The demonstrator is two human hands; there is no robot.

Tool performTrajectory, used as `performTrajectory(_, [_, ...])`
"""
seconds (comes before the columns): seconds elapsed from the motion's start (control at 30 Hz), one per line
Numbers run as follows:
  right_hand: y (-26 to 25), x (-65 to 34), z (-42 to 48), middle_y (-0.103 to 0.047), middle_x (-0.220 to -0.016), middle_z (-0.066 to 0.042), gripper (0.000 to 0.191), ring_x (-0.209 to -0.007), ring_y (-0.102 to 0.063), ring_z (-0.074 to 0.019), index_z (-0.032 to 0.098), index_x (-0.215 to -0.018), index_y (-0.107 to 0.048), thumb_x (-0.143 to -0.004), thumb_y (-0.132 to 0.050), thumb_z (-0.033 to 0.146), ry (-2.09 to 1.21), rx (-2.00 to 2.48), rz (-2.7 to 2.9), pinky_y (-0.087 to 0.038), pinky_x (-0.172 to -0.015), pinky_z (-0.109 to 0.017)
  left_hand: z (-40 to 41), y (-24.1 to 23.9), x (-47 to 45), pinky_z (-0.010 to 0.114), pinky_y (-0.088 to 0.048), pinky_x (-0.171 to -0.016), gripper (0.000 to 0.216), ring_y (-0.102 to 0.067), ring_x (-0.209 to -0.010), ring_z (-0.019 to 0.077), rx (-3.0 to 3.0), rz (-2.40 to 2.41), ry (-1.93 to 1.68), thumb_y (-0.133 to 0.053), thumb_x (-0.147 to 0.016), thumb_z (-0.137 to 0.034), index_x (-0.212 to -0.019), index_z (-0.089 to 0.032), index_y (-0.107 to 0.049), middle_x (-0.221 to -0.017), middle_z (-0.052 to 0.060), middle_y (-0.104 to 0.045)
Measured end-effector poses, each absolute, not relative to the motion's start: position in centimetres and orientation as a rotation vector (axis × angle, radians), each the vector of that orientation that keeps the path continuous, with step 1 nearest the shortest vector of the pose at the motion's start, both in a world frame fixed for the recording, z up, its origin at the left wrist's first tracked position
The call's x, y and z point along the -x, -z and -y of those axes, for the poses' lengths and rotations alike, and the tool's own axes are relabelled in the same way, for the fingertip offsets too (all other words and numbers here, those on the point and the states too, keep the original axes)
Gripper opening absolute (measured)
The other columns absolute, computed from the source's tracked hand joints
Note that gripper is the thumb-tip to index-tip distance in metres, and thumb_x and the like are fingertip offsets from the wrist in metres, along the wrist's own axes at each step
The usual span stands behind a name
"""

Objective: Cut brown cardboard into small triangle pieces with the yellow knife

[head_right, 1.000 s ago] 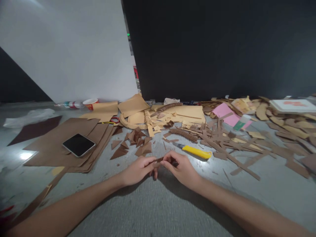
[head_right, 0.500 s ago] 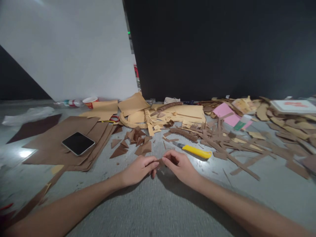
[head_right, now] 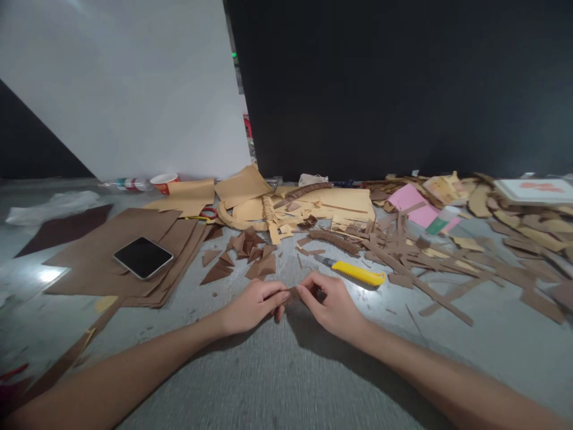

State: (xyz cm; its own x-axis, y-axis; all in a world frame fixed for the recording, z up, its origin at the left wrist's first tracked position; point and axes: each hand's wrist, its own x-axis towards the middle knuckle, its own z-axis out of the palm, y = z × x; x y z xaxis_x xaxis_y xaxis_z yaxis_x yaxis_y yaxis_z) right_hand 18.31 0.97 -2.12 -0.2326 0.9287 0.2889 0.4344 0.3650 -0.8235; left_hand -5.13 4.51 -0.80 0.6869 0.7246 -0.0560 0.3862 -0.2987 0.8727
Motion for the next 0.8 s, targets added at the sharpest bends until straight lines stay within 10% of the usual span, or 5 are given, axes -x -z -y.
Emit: performTrajectory(0.8, [2.5,-18.5,-1.9,-0.056,-0.065,0.002,0.045,-0.061,-0.05,-0.0151,0.022,-0.074,-0.06,-0.101,-0.061,0.058,-0.841,1.33,1.668,-0.04,-0.057,-0.027,-4.8,1.5,5.2,0.026,-0.043,-0.065,0.046,-0.063,-0.061,0.0136,-1.816,-0.938,-0.514,-0.049,-0.112,-0.048,-0.078,-0.02,-0.062,-0.071,0.002,-0.074])
